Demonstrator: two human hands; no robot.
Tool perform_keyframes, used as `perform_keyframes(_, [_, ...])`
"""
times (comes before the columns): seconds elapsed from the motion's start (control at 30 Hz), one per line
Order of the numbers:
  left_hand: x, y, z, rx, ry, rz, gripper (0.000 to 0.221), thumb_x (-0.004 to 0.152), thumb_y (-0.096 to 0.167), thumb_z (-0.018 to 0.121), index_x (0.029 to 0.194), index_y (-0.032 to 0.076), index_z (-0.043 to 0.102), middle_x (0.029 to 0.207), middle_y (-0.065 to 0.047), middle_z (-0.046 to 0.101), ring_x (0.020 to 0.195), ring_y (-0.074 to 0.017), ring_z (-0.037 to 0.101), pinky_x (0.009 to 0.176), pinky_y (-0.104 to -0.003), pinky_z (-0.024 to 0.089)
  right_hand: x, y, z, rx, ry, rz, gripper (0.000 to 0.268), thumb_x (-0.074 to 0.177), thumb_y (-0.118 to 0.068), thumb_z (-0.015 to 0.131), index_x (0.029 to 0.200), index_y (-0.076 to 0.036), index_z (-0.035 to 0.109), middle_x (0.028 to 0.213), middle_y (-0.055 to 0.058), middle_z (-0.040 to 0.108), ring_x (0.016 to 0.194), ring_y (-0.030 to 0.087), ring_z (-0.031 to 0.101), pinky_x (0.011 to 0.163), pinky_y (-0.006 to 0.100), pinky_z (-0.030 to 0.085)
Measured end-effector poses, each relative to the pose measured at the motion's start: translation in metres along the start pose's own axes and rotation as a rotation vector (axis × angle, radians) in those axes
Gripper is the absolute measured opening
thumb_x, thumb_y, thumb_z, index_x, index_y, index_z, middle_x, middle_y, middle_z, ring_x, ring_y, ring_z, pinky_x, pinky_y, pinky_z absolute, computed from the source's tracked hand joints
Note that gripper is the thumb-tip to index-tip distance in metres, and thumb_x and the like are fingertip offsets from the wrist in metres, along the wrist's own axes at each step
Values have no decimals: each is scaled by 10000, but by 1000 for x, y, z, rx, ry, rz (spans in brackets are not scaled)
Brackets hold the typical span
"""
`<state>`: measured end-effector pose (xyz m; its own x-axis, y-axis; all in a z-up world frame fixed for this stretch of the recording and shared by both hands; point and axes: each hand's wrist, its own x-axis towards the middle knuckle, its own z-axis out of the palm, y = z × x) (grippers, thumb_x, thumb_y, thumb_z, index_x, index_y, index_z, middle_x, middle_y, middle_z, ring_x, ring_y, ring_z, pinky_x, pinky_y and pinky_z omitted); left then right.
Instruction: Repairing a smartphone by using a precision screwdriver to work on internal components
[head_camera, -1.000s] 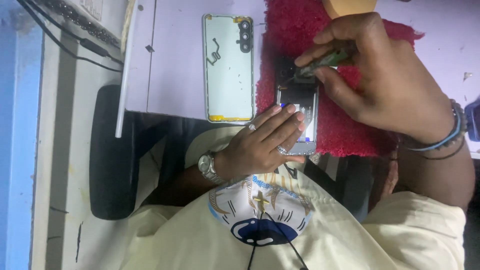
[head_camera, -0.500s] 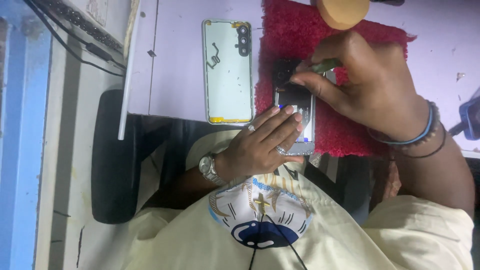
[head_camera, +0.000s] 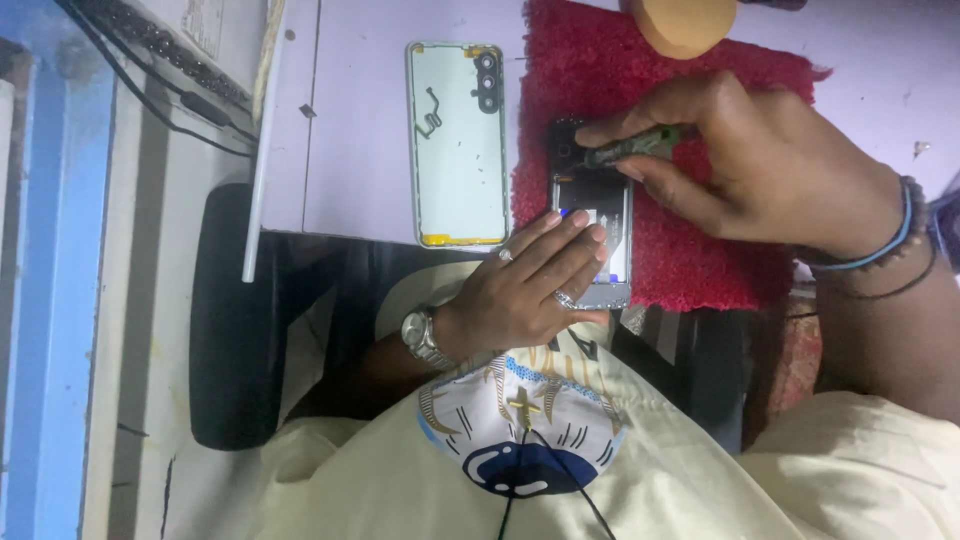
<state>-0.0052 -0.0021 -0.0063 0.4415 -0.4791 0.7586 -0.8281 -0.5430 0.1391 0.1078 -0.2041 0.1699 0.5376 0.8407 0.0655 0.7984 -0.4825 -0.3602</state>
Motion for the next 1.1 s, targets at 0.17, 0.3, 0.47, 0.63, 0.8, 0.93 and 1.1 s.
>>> perform_keyframes(0.17, [3,0,0,8,23,-6,679,1139,578,566,1397,-48,617,1421,-216,687,1354,-395,663,1177,-510,570,-21,27,25,-277,249,60,687,1032,-490,1043,1224,36,646,977,131,709,800,304,670,728,442,511])
perform_keyframes(0.3, [3,0,-2,-5,24,-13,682,1118,584,632,1366,-52,650,1399,-209,703,1343,-396,665,1172,-510,568,4,2,-2,-18,-14,77,461,1002,-259,838,1332,16,671,1286,140,783,1077,292,771,816,410,606])
perform_keyframes(0.47, [4,-1,-1,-9,28,-12,665,1124,576,602,1357,-44,658,1388,-202,706,1338,-397,665,1170,-513,567,-9,25,12,-450,185,-1,733,1021,-793,692,1173,-76,691,1142,105,728,1024,318,708,750,438,494])
perform_keyframes(0.63, [2,-1,-1,17,0,-5,723,1117,618,674,1402,-45,623,1437,-200,674,1373,-386,643,1182,-499,572,21,0,-8,8,-77,-44,321,1048,-189,608,1198,22,797,1268,149,793,1161,329,682,1019,438,527])
perform_keyframes(0.8, [4,-2,-2,-2,16,-6,679,1124,589,622,1374,-42,650,1407,-196,692,1356,-389,647,1176,-501,572,2,22,7,-220,79,33,406,1104,-436,810,1078,-35,749,957,118,698,850,326,654,789,443,504])
perform_keyframes(0.93, [2,-2,1,-16,26,-2,676,1126,576,645,1381,-51,642,1423,-209,680,1360,-404,648,1175,-514,571,28,-4,-19,157,-228,126,375,982,-128,662,1330,4,709,1302,158,765,1171,294,738,1004,398,570])
perform_keyframes(1.1, [2,-2,1,15,31,5,682,1133,590,598,1376,-46,638,1406,-200,689,1345,-391,660,1164,-506,585,-10,34,13,-249,115,-49,506,1091,-463,815,1204,-2,640,955,140,657,825,357,650,762,470,494])
